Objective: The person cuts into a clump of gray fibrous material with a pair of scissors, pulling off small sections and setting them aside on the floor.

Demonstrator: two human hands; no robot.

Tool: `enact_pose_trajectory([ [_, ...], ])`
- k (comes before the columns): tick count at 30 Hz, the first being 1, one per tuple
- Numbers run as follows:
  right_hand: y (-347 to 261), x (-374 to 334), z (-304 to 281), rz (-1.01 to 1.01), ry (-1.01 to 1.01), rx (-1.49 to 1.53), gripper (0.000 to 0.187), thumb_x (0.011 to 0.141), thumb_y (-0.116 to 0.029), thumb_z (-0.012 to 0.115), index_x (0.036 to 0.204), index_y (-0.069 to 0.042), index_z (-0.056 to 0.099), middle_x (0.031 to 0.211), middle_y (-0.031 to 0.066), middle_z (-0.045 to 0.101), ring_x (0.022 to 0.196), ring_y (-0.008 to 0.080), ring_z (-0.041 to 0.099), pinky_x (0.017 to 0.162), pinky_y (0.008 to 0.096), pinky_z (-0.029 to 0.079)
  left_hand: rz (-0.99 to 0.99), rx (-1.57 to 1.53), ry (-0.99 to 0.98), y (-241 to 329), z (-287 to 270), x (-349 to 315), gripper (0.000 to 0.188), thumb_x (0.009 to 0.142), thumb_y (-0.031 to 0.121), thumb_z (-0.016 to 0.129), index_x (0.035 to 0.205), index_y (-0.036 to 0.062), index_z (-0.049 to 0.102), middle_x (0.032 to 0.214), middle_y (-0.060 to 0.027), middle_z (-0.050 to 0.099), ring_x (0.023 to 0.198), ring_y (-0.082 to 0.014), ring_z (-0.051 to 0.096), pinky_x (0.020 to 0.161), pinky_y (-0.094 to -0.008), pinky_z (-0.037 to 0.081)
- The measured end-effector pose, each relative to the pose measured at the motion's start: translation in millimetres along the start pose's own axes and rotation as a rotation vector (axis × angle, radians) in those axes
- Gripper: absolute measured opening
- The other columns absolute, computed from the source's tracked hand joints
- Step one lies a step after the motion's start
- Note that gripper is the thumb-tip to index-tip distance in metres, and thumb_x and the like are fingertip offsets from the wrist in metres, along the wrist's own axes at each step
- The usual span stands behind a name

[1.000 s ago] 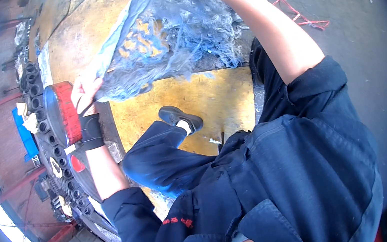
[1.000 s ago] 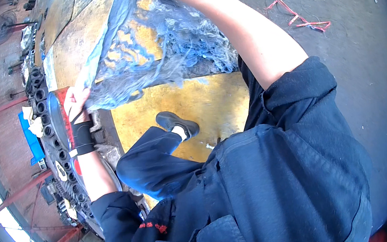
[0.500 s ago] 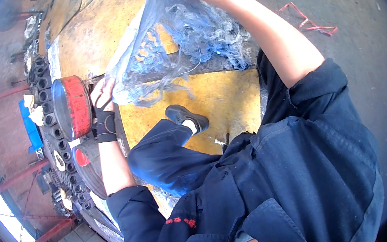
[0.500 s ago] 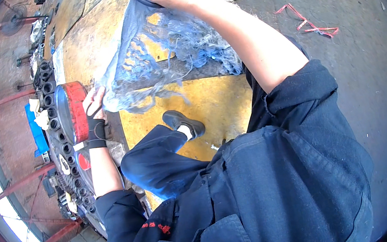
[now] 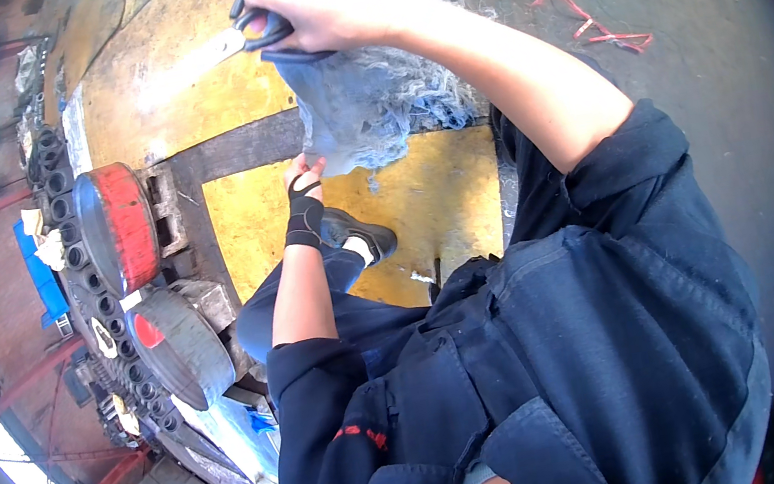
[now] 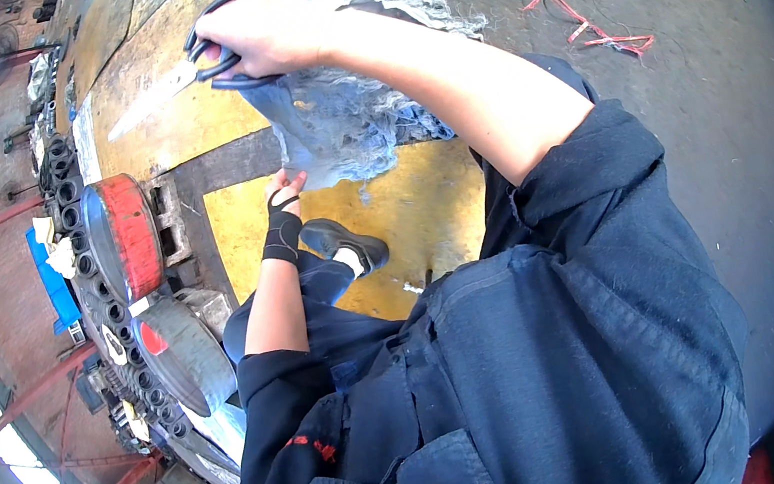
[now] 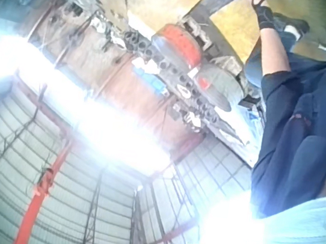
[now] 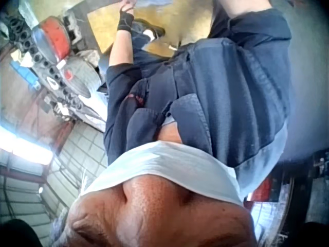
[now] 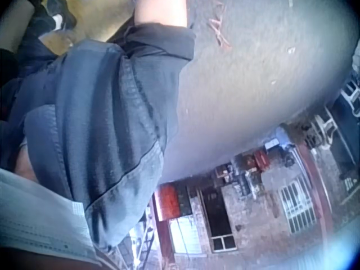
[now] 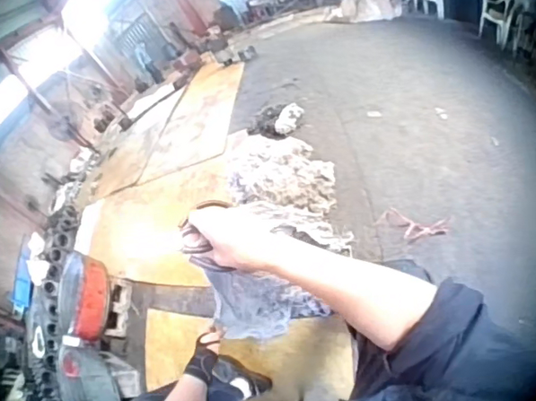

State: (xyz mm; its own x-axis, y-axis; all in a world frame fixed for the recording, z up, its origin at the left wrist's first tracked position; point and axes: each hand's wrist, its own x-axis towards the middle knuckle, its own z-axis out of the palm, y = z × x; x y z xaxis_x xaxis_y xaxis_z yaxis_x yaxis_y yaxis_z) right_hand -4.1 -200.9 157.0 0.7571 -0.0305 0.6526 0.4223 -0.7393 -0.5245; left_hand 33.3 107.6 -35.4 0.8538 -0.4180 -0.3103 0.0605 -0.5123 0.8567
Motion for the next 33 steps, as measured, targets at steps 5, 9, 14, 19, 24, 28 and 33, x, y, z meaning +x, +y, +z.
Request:
enact_pose_trajectory([
  [5,-19.2,-1.5,10.5,-0.033,-0.19,0.042,0.026,0.074,-0.021,0.067,0.091,-0.007,0.053,0.081,0.0079,0.061,0.079,0.0265,0.061,0.067,0.0354,0.049,-0.14,-0.03,-0.141,20.3,32.3,-2.6,0.044,0.063,-0.006,0.072,0.104,-0.0028,0.056,0.099,-0.0092,0.062,0.093,-0.0182,0.057,0.087,-0.0297,0.042],
  [9,-24.8,-3.6,14.7,-0.033,-0.226,0.073,0.023,0.071,-0.018,0.067,0.087,-0.007,0.053,0.079,0.0076,0.06,0.078,0.0274,0.061,0.067,0.0362,0.048,-0.04,-0.359,-0.256,60.6,52.3,-3.7,0.063,0.058,-0.008,0.076,0.114,-0.0024,0.049,0.109,-0.0092,0.058,0.101,-0.0194,0.054,0.091,-0.0318,0.041],
  [14,-21.3,-4.8,18.5,-0.034,-0.184,0.1,0.021,0.071,-0.017,0.067,0.084,-0.007,0.054,0.077,0.0079,0.06,0.078,0.0277,0.06,0.066,0.0366,0.048,0.072,-0.404,-0.178,96.6,48.7,-3.7,0.057,0.063,-0.004,0.076,0.114,-0.0021,0.051,0.109,-0.0092,0.058,0.1,-0.0178,0.054,0.089,-0.0304,0.041],
  [19,-9.0,7.1,10.9,0.077,-0.134,-0.026,0.025,0.073,-0.022,0.067,0.089,-0.007,0.055,0.081,0.0083,0.061,0.08,0.0273,0.061,0.068,0.0364,0.049,0.029,-0.246,-0.187,107.8,10.3,-5.5,0.033,0.073,0.005,0.072,0.103,-0.0013,0.062,0.098,-0.0056,0.064,0.09,-0.0125,0.057,0.083,-0.0256,0.043],
  [24,19.0,14.2,5.8,0.362,-0.02,-0.185,0.028,0.074,-0.031,0.066,0.081,-0.007,0.054,0.077,0.0105,0.06,0.079,0.0284,0.061,0.068,0.0392,0.048,0.019,-0.152,-0.217,162.7,-49.1,-14.5,0.025,0.078,0.011,0.068,0.1,0.0009,0.065,0.091,-0.0017,0.065,0.068,-0.0029,0.051,0.06,-0.0183,0.039],
  [28,14.3,13.2,13.3,0.427,-0.087,-0.179,0.027,0.076,-0.028,0.066,0.088,-0.006,0.055,0.083,0.0095,0.064,0.082,0.028,0.062,0.071,0.0387,0.048,-0.129,-0.227,-0.406,187.4,-77.9,-14.9,0.027,0.079,0.01,0.065,0.104,-0.0001,0.06,0.088,-0.0026,0.064,0.057,-0.0007,0.045,0.047,-0.0136,0.033],
  [33,21.5,11.7,40.1,0.448,-0.071,-0.203,0.027,0.075,-0.026,0.067,0.086,-0.004,0.054,0.084,0.0097,0.064,0.082,0.0284,0.062,0.071,0.0377,0.048,-0.253,-0.463,-0.448,150.3,-77.3,-2.9,0.025,0.085,0.017,0.06,0.1,-0.0035,0.057,0.083,-0.0063,0.062,0.06,-0.0044,0.054,0.047,-0.0145,0.038],
])
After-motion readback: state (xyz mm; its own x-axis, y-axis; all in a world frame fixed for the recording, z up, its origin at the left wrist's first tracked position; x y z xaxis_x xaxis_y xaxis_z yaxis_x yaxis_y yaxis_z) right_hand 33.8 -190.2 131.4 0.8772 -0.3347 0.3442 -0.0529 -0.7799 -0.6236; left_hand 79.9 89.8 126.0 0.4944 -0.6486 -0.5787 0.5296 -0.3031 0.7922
